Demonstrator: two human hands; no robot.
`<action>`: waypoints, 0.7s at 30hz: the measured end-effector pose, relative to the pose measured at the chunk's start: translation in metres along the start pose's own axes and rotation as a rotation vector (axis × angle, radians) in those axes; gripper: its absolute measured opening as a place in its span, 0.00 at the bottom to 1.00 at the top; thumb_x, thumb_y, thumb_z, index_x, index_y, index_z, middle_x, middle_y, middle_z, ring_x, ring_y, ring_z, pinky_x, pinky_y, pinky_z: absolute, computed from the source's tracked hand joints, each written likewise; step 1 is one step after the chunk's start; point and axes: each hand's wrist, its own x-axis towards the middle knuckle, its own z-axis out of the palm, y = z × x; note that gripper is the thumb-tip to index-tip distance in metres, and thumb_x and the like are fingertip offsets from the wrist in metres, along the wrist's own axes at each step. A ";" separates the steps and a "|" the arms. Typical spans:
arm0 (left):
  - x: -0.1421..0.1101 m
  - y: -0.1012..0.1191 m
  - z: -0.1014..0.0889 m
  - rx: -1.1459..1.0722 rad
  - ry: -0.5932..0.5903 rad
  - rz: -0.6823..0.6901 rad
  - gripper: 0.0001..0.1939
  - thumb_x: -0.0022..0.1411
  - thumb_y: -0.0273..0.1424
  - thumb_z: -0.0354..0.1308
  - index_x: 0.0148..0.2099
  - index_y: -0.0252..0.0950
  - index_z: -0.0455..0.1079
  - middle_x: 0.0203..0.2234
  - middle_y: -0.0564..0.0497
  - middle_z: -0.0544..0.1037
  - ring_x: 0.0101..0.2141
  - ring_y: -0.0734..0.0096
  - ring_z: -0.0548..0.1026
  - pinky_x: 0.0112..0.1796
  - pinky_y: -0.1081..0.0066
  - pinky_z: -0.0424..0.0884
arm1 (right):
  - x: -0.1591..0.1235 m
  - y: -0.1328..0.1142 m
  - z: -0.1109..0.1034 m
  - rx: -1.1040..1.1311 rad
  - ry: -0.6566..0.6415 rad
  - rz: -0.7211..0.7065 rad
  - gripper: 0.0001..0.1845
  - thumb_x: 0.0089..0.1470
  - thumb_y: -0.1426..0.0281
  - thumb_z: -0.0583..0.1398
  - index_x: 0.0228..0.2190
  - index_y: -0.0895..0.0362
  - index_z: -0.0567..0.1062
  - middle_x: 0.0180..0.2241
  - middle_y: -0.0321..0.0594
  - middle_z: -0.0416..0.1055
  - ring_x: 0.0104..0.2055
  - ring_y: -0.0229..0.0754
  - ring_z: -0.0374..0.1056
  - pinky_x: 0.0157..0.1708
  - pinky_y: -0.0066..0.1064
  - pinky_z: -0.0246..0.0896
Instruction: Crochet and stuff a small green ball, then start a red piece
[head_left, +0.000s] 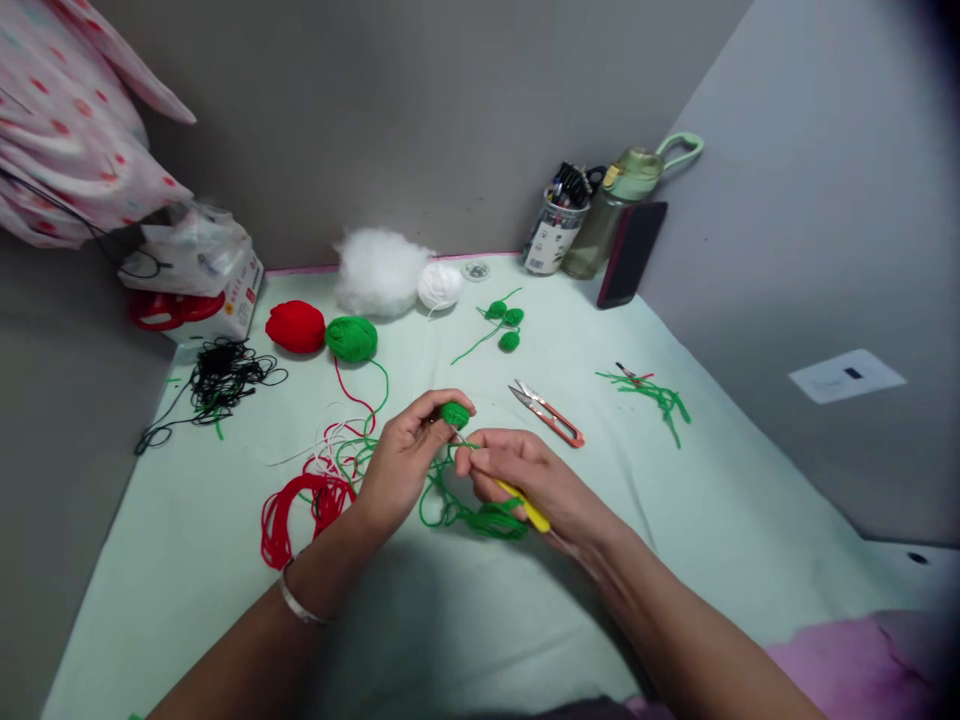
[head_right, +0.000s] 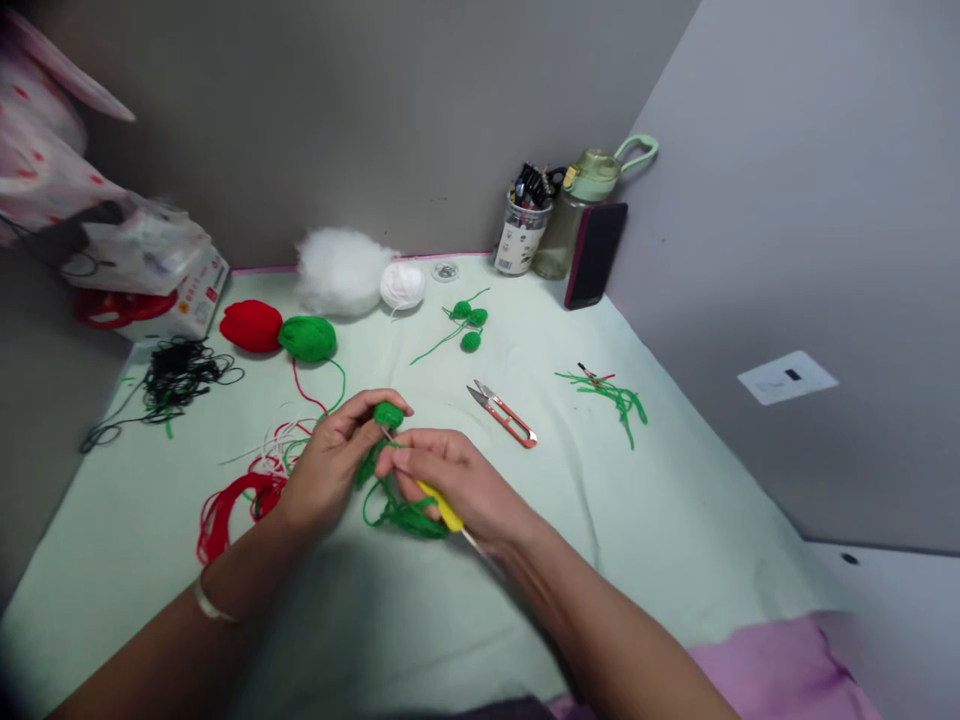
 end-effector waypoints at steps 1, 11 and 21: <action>0.001 -0.001 -0.001 -0.012 0.018 -0.003 0.07 0.67 0.32 0.60 0.46 0.40 0.75 0.40 0.53 0.77 0.32 0.73 0.72 0.37 0.72 0.68 | -0.001 0.000 0.000 0.083 -0.136 0.072 0.14 0.60 0.61 0.62 0.33 0.61 0.77 0.14 0.23 0.55 0.14 0.28 0.44 0.16 0.25 0.39; 0.000 0.001 0.001 -0.133 0.020 -0.011 0.09 0.67 0.33 0.63 0.48 0.39 0.70 0.45 0.50 0.80 0.37 0.73 0.77 0.41 0.72 0.72 | 0.001 -0.008 -0.004 0.174 0.010 -0.043 0.11 0.62 0.66 0.62 0.32 0.62 0.80 0.13 0.24 0.59 0.15 0.27 0.45 0.16 0.21 0.39; -0.001 -0.002 0.006 -0.095 0.029 0.029 0.09 0.67 0.33 0.63 0.48 0.39 0.70 0.47 0.47 0.81 0.39 0.71 0.77 0.43 0.68 0.72 | 0.007 -0.006 -0.011 0.224 0.153 0.015 0.11 0.57 0.64 0.66 0.31 0.60 0.80 0.13 0.23 0.54 0.15 0.29 0.41 0.14 0.20 0.43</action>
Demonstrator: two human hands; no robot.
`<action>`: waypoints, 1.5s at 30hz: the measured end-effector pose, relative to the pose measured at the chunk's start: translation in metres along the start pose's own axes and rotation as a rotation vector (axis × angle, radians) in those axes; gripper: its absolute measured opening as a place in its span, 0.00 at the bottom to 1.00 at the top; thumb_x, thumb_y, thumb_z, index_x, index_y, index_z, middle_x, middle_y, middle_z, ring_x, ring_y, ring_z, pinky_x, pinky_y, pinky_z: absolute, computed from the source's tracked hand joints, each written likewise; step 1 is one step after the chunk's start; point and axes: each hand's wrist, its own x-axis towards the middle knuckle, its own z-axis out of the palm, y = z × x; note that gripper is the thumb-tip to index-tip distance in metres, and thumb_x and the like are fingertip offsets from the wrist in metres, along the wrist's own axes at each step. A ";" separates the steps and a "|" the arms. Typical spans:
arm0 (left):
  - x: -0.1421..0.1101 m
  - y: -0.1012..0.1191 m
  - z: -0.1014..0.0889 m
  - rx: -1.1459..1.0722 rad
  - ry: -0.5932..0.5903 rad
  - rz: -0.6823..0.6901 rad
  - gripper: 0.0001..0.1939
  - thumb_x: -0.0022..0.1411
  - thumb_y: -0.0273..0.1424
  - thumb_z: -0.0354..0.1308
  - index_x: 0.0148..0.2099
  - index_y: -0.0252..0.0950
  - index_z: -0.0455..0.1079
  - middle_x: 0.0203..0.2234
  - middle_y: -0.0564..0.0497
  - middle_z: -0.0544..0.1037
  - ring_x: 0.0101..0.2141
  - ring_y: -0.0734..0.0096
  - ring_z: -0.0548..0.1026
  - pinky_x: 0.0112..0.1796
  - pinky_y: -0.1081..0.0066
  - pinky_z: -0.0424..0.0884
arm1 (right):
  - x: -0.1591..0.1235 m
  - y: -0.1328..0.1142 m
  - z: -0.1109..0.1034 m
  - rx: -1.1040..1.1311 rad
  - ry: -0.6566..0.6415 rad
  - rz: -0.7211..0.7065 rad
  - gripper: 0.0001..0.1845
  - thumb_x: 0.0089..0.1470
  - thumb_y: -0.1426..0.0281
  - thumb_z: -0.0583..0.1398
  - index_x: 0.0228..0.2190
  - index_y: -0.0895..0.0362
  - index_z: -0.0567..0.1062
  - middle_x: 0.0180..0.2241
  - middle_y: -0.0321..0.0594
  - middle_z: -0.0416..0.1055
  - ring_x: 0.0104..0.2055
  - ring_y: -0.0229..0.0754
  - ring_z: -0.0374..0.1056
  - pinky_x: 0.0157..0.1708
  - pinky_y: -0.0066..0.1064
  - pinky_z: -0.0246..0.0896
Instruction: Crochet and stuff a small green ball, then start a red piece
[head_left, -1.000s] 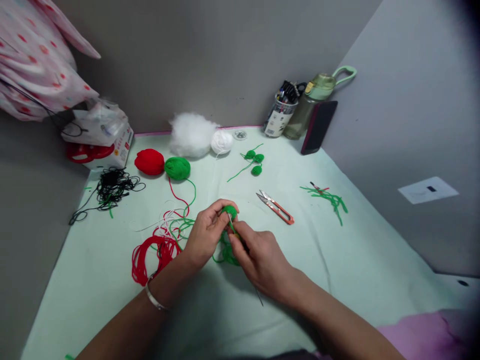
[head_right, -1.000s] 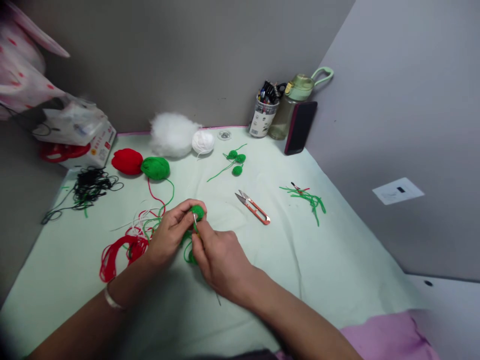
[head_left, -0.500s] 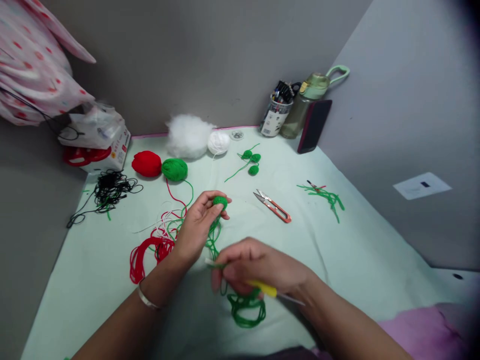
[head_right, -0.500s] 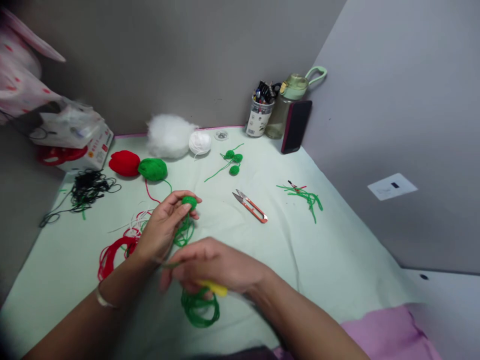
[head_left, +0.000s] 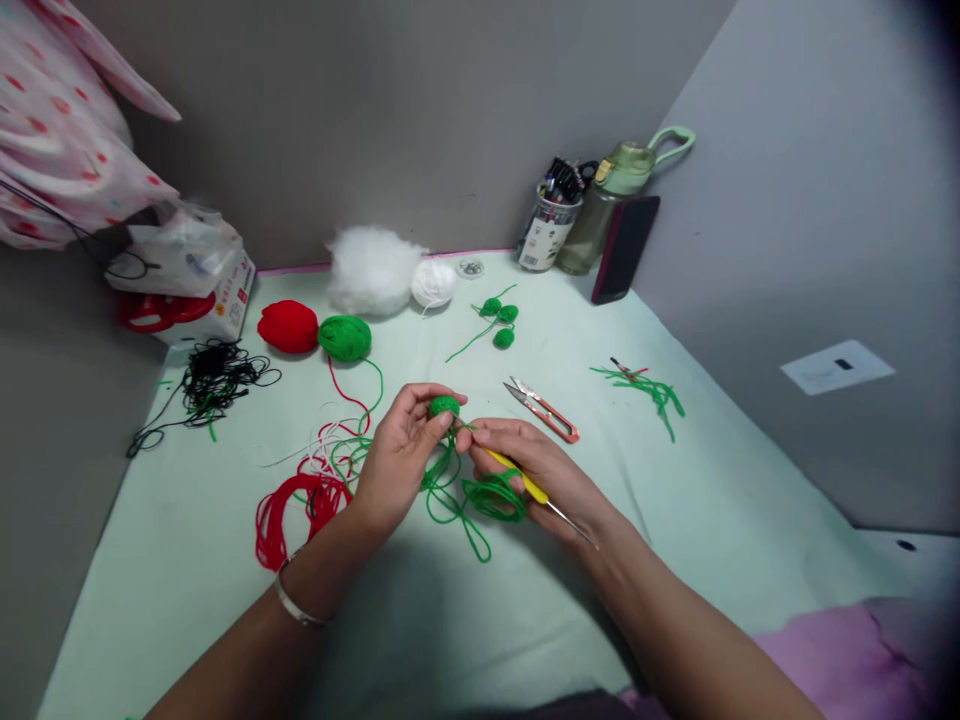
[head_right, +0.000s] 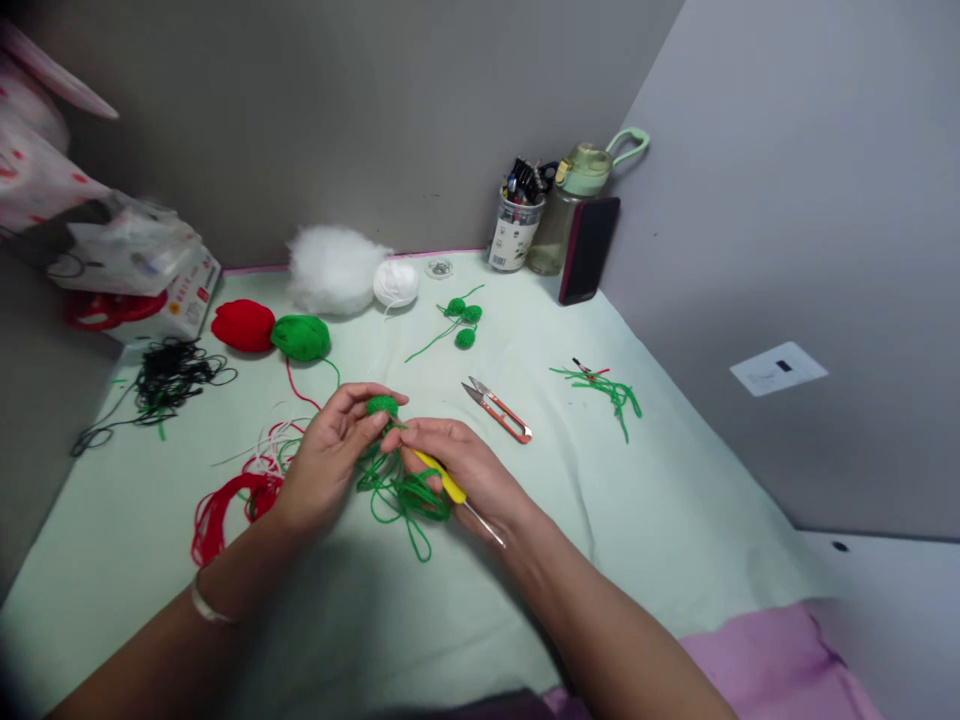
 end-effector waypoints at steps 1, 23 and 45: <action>0.000 0.000 0.000 0.006 0.004 0.005 0.09 0.67 0.33 0.63 0.48 0.39 0.70 0.47 0.47 0.80 0.39 0.71 0.77 0.43 0.68 0.72 | 0.000 0.000 -0.001 0.008 0.001 0.009 0.11 0.57 0.63 0.66 0.32 0.60 0.79 0.12 0.23 0.54 0.15 0.29 0.40 0.13 0.20 0.44; -0.005 0.005 0.004 0.077 0.022 0.062 0.04 0.63 0.26 0.60 0.41 0.39 0.69 0.36 0.50 0.82 0.38 0.66 0.78 0.40 0.69 0.72 | -0.012 0.021 0.022 -0.640 0.129 -0.306 0.13 0.61 0.66 0.58 0.26 0.54 0.65 0.20 0.27 0.54 0.21 0.33 0.47 0.22 0.28 0.42; 0.001 0.022 -0.010 -0.004 0.112 0.101 0.07 0.69 0.33 0.62 0.48 0.40 0.73 0.44 0.49 0.82 0.44 0.66 0.75 0.47 0.69 0.69 | -0.009 -0.013 -0.017 -0.140 -0.102 -0.167 0.16 0.57 0.61 0.65 0.24 0.59 0.77 0.18 0.31 0.62 0.20 0.32 0.49 0.18 0.26 0.40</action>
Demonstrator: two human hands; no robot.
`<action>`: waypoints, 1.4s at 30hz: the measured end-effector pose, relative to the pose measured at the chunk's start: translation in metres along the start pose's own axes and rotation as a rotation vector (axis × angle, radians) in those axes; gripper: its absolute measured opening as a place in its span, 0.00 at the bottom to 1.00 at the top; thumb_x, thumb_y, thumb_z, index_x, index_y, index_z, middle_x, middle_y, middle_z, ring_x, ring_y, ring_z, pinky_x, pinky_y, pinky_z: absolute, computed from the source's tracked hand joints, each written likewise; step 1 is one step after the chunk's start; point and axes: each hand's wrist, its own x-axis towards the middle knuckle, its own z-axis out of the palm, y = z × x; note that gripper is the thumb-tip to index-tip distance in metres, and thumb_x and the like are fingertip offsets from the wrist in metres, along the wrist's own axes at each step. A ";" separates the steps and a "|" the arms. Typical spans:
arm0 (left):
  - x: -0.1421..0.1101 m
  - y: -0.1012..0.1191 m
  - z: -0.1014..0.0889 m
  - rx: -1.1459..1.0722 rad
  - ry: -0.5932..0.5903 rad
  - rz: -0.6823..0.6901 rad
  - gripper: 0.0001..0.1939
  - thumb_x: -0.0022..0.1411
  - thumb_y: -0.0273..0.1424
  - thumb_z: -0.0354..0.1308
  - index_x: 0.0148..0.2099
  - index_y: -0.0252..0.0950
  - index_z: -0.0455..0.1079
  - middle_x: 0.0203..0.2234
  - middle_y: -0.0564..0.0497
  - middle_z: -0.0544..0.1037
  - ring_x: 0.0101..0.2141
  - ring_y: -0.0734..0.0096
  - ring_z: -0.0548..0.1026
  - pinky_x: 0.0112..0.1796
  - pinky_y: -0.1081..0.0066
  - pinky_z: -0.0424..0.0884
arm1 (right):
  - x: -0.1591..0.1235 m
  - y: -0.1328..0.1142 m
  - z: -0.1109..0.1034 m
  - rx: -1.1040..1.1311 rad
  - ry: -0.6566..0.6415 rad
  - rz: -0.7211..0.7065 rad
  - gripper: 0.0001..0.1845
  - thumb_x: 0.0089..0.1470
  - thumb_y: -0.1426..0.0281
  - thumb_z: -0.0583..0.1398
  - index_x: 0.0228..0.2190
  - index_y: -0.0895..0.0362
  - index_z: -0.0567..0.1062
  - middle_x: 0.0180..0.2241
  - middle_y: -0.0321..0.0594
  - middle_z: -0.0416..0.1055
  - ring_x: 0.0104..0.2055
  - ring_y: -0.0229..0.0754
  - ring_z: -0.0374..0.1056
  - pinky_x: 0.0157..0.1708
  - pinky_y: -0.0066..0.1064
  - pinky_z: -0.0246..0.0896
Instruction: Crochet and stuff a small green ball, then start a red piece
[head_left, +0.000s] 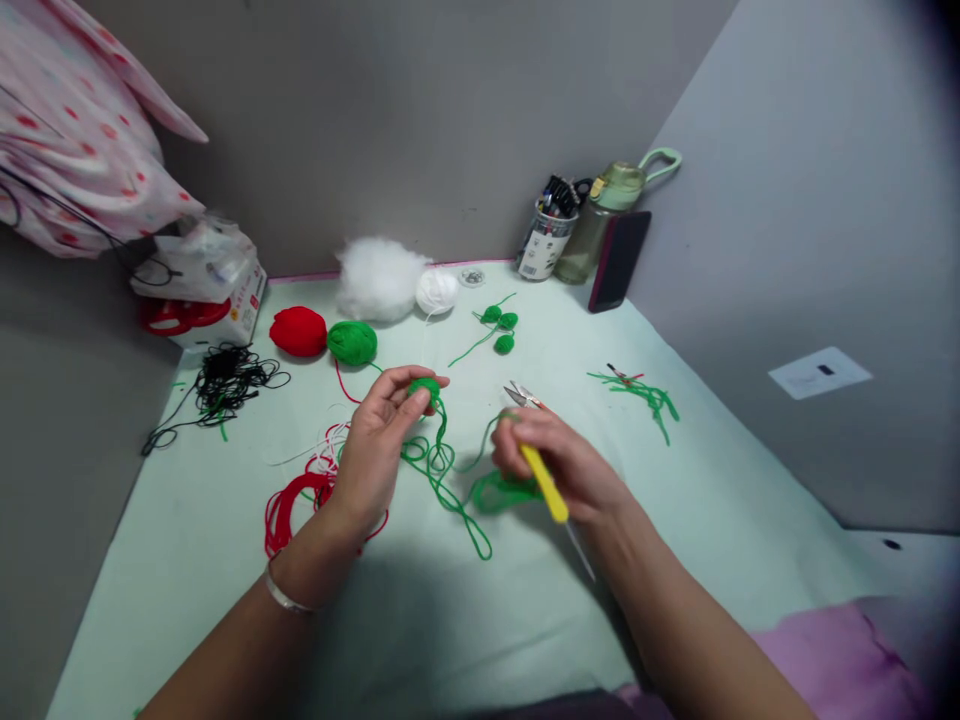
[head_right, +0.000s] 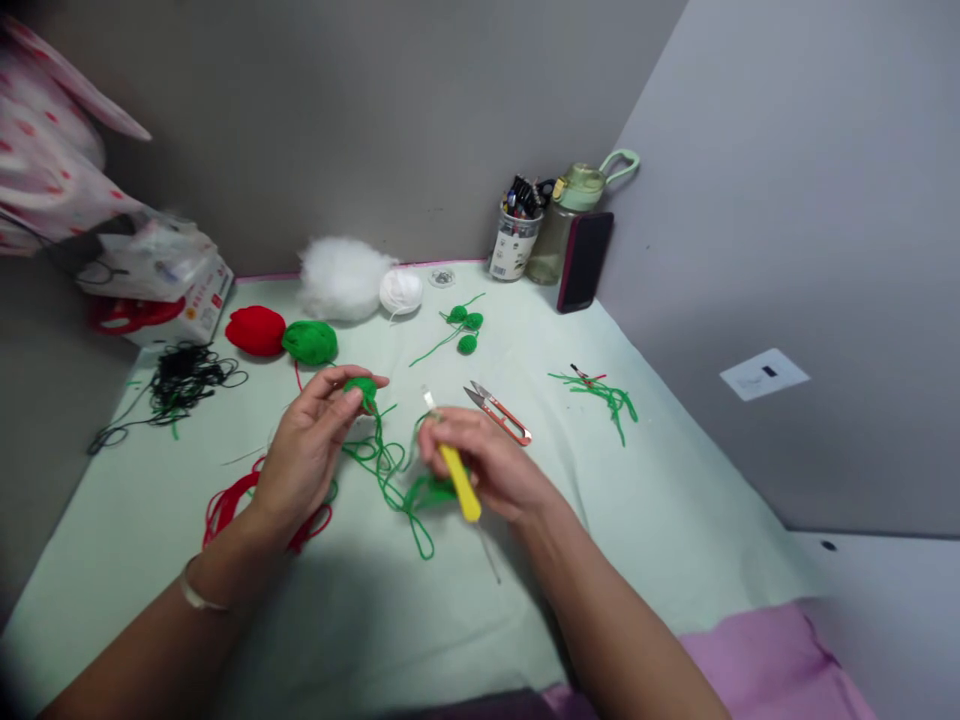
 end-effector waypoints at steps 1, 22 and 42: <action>0.000 0.001 0.000 -0.027 -0.006 -0.027 0.07 0.69 0.33 0.62 0.48 0.40 0.72 0.44 0.49 0.83 0.43 0.67 0.75 0.47 0.68 0.69 | 0.001 -0.006 -0.006 0.025 0.081 -0.066 0.16 0.57 0.61 0.66 0.23 0.58 0.76 0.19 0.31 0.60 0.21 0.33 0.49 0.19 0.26 0.42; -0.007 0.003 0.008 0.028 -0.146 -0.098 0.06 0.65 0.32 0.65 0.45 0.41 0.77 0.42 0.51 0.80 0.43 0.66 0.77 0.48 0.69 0.71 | 0.003 0.001 0.006 -0.545 0.451 -0.258 0.13 0.58 0.63 0.66 0.44 0.53 0.77 0.41 0.40 0.76 0.32 0.38 0.66 0.30 0.29 0.60; 0.002 -0.022 0.002 0.261 -0.097 -0.072 0.05 0.57 0.24 0.60 0.36 0.38 0.76 0.26 0.55 0.76 0.27 0.69 0.72 0.31 0.71 0.67 | 0.002 0.026 0.028 -0.963 0.148 -0.173 0.12 0.67 0.67 0.54 0.32 0.54 0.73 0.23 0.32 0.63 0.25 0.38 0.56 0.29 0.30 0.49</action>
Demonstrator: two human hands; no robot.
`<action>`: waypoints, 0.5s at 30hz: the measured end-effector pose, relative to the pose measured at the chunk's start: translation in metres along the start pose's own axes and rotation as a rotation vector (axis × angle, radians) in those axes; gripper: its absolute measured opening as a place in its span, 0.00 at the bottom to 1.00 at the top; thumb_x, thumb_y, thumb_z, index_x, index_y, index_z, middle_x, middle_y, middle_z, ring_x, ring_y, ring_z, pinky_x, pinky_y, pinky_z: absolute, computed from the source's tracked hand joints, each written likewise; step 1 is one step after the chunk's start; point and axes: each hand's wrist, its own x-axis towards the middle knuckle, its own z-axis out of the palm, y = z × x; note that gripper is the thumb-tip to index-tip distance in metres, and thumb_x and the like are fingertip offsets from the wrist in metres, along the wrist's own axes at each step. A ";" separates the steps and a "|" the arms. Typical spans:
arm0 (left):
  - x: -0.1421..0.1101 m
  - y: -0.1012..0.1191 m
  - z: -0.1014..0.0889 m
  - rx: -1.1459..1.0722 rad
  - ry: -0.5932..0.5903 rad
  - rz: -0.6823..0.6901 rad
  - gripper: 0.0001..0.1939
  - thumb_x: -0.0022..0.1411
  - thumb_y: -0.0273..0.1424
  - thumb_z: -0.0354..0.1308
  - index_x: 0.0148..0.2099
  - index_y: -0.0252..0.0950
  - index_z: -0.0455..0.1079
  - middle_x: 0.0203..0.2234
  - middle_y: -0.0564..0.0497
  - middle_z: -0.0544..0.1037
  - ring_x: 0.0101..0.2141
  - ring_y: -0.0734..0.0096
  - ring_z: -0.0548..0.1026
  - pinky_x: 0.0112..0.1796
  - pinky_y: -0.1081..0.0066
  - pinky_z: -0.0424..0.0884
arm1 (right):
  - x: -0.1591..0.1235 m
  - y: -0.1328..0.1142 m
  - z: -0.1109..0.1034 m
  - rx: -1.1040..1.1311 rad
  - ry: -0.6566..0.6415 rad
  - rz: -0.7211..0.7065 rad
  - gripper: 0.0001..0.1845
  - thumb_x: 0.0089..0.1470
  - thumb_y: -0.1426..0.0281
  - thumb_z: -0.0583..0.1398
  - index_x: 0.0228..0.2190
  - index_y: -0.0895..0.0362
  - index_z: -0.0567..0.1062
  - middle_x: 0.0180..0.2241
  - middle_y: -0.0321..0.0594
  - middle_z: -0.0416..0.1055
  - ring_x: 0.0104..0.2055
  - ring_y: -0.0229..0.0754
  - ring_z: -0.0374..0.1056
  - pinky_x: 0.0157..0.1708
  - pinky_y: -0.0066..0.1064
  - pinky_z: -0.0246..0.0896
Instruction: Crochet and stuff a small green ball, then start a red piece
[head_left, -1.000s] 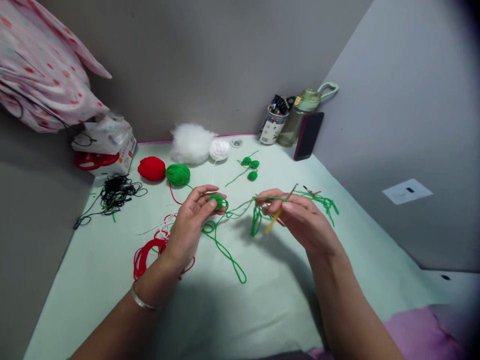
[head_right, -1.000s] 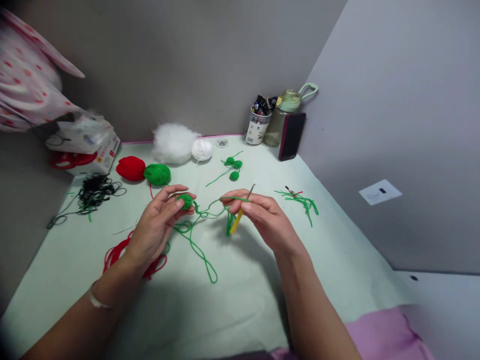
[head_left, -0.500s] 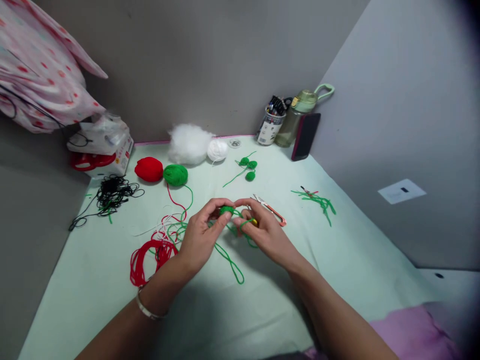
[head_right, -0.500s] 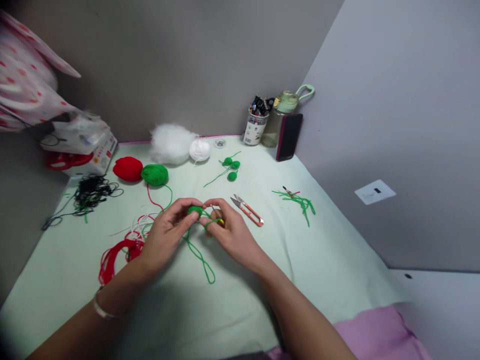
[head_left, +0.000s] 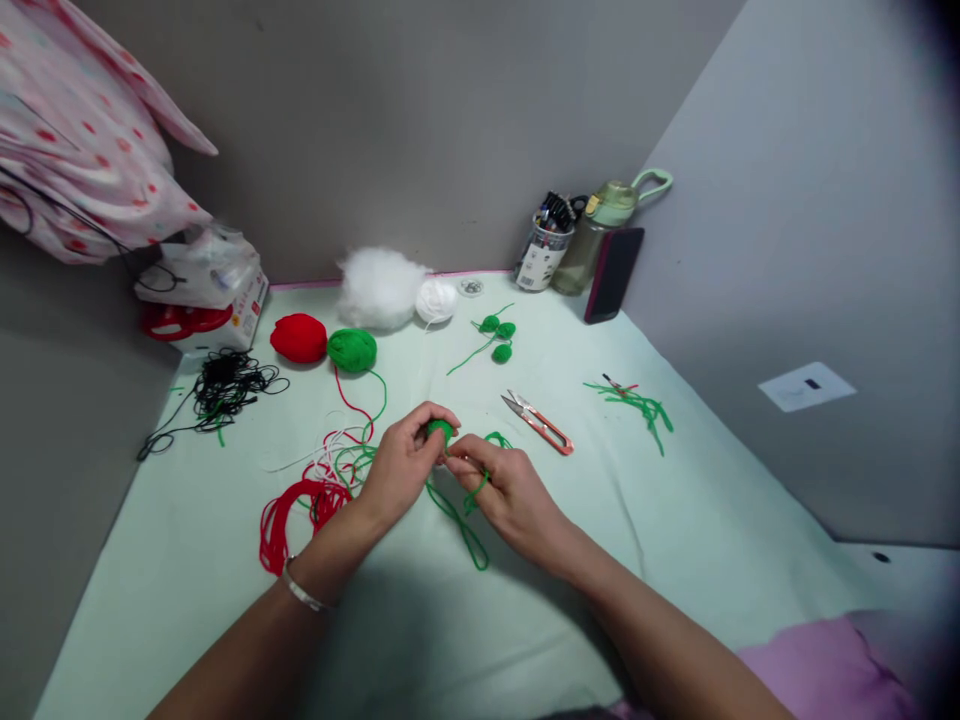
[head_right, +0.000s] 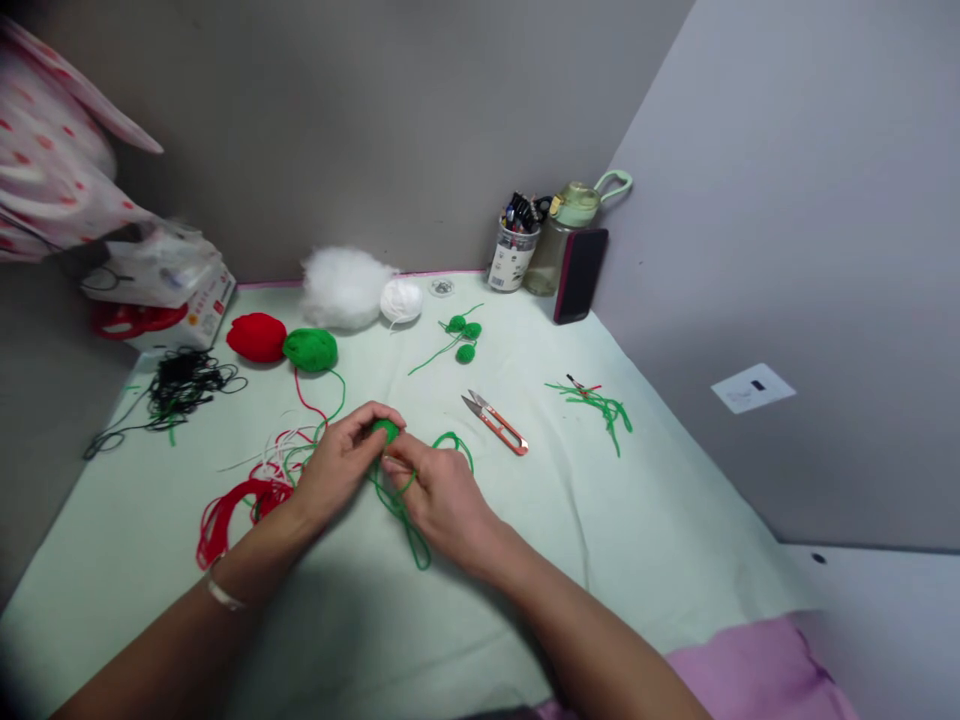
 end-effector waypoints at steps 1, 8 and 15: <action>0.002 0.000 -0.004 -0.029 0.008 -0.011 0.05 0.58 0.25 0.61 0.37 0.38 0.76 0.25 0.55 0.75 0.26 0.70 0.72 0.30 0.71 0.68 | 0.001 0.001 -0.002 0.016 -0.017 0.009 0.12 0.67 0.67 0.54 0.33 0.54 0.74 0.25 0.34 0.66 0.26 0.38 0.58 0.30 0.30 0.51; 0.011 0.026 -0.040 -0.254 0.210 0.082 0.09 0.60 0.32 0.66 0.43 0.37 0.75 0.36 0.51 0.80 0.29 0.73 0.76 0.33 0.72 0.74 | 0.005 0.010 -0.034 -0.022 0.098 0.084 0.17 0.60 0.67 0.62 0.50 0.53 0.74 0.46 0.42 0.71 0.33 0.40 0.62 0.36 0.33 0.57; 0.008 0.067 -0.089 -0.458 0.527 0.346 0.10 0.60 0.20 0.55 0.40 0.34 0.76 0.33 0.49 0.81 0.27 0.75 0.73 0.30 0.76 0.71 | 0.004 0.012 -0.054 0.399 0.044 0.185 0.17 0.59 0.68 0.60 0.50 0.50 0.76 0.46 0.39 0.70 0.40 0.41 0.61 0.37 0.32 0.55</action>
